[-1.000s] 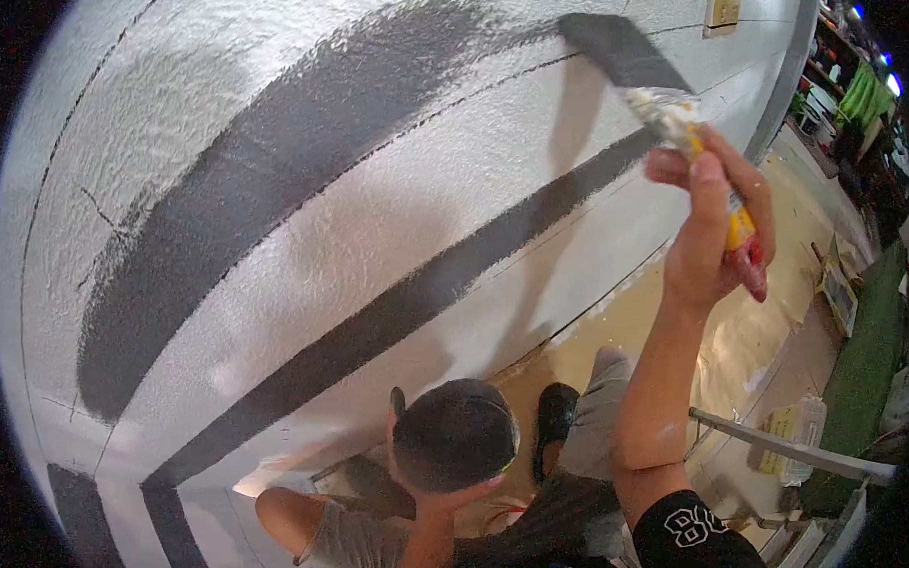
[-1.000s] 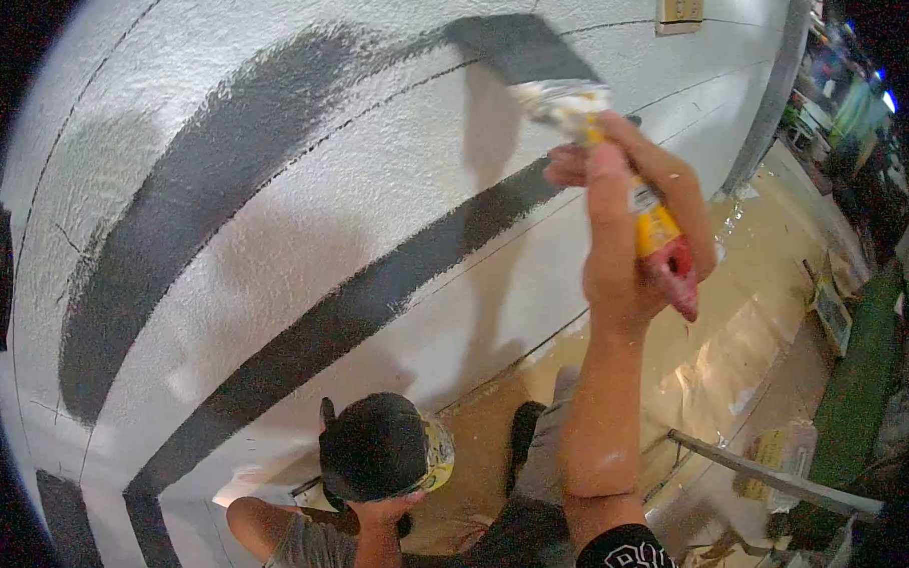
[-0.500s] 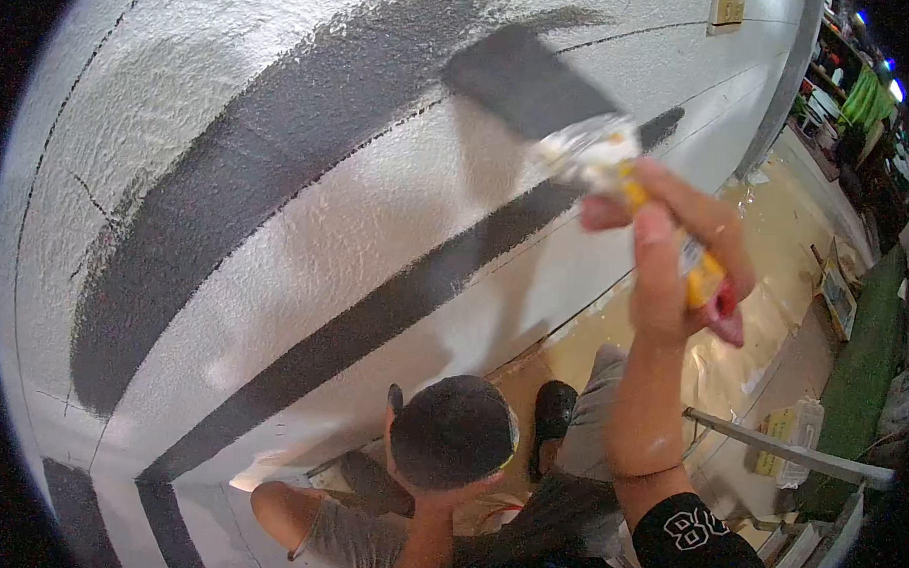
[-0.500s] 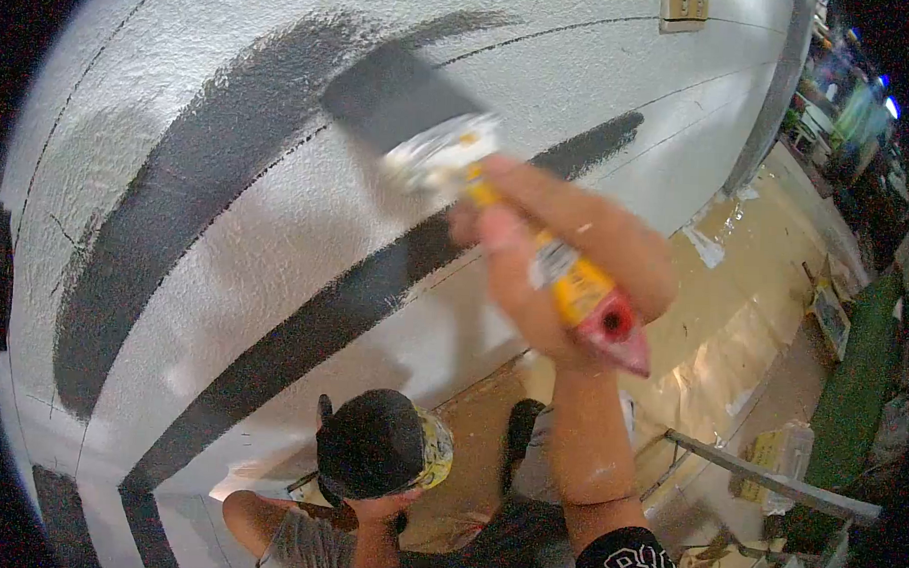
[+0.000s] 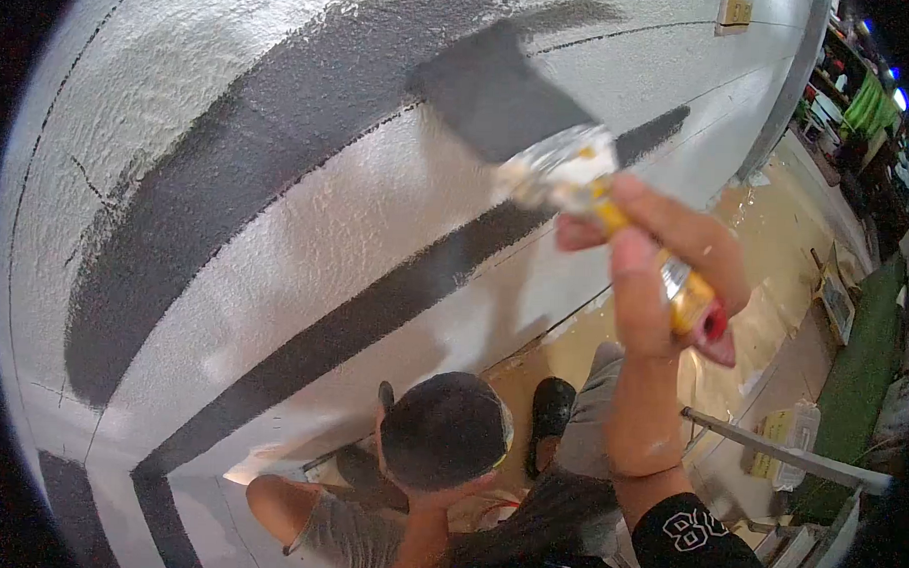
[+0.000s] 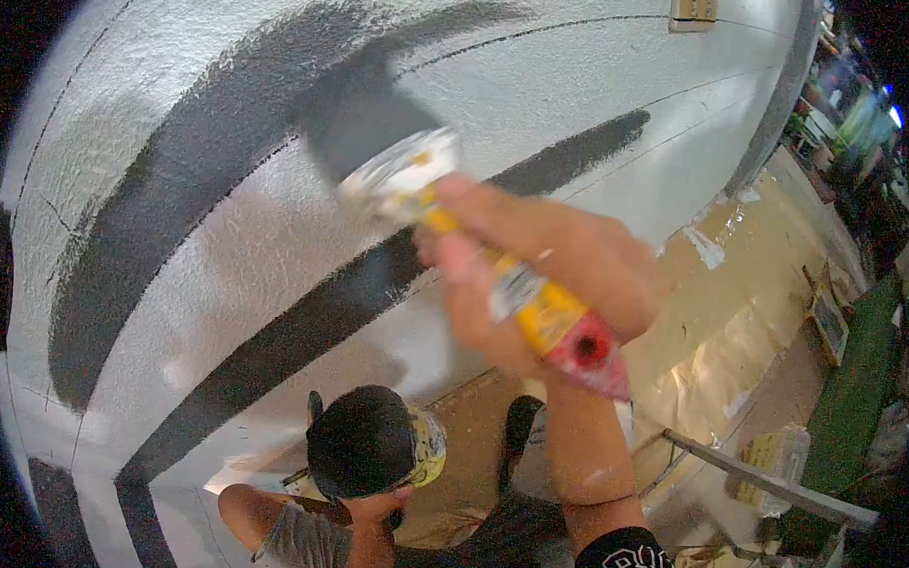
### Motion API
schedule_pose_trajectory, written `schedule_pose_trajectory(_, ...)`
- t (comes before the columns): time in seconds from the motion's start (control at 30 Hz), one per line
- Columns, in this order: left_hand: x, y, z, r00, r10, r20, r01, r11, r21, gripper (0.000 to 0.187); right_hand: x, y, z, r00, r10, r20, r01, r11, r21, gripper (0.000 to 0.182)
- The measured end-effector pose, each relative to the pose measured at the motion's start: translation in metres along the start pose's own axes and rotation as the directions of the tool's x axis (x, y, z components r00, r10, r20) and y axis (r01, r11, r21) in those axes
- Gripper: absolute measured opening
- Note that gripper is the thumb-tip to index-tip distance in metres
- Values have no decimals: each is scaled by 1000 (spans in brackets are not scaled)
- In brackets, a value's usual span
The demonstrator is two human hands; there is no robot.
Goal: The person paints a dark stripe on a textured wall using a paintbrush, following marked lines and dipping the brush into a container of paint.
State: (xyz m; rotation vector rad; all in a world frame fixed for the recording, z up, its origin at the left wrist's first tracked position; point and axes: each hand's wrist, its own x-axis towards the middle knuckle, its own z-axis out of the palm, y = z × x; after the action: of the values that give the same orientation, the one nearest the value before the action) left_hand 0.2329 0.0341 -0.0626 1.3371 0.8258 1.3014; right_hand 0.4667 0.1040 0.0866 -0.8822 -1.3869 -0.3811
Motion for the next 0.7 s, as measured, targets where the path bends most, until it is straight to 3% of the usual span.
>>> schedule_pose_trajectory(0.03, 2, 4, 4, 972, 235, -22, -194, 851, 489, 77, 1, 1, -2, 1000, 2, -1, -2, 1000, -1, 23)
schedule_pose_trajectory(0.07, 7, 5, 4, 972, 233, -20, -193, 850, 490, 77, 1, 2, -4, 999, -30, 25, 28, 999, 43, 22)
schedule_pose_trajectory(0.1, 10, 6, 2, 962, 274, -7, -242, 861, 448, 97, 2, 4, -5, 997, -64, 50, 59, 994, 89, 21)
schedule_pose_trajectory(0.13, 12, 6, 0, 949, 315, 4, -289, 867, 405, 135, 4, 4, -5, 997, -63, 50, 58, 994, 90, 21)
schedule_pose_trajectory(0.2, 11, 4, -1, 950, 313, -10, -285, 876, 389, 136, 7, 7, -4, 972, 187, -141, -170, 978, 125, 20)
schedule_pose_trajectory(0.37, 0, -9, -12, 952, 302, -56, -269, 907, 323, 136, 16, 23, -10, 902, 263, -343, -237, 964, 117, 21)
schedule_pose_trajectory(0.43, -13, -18, -26, 974, 187, -125, -117, 897, 426, 126, 14, 24, -12, 885, 304, -352, -278, 953, 123, 21)
schedule_pose_trajectory(0.47, -16, -23, -29, 974, 187, -127, -117, 897, 426, 126, 11, 21, -11, 886, 304, -351, -277, 953, 125, 21)
schedule_pose_trajectory(0.53, -20, -32, -32, 972, 229, -52, -212, 951, 225, 128, 7, 16, -7, 929, 258, -263, -206, 956, 212, 18)
schedule_pose_trajectory(0.57, -17, -32, -28, 972, 228, -52, -212, 951, 224, 128, 7, 15, -3, 959, 97, -267, -67, 991, 118, 20)
schedule_pose_trajectory(0.63, -9, -31, -16, 984, 179, -6, -178, 978, -113, 118, 6, 2, 3, 982, 32, -188, -20, 997, 68, 21)
schedule_pose_trajectory(0.67, -11, -24, -14, 984, 178, -5, -177, 978, -112, 118, 6, -4, 3, 994, -28, -105, 31, 999, 23, 23)
schedule_pose_trajectory(0.7, -13, -11, -10, 994, -74, -86, 44, 951, -307, 116, 7, -7, 0, 994, -28, -107, 30, 999, 23, 23)
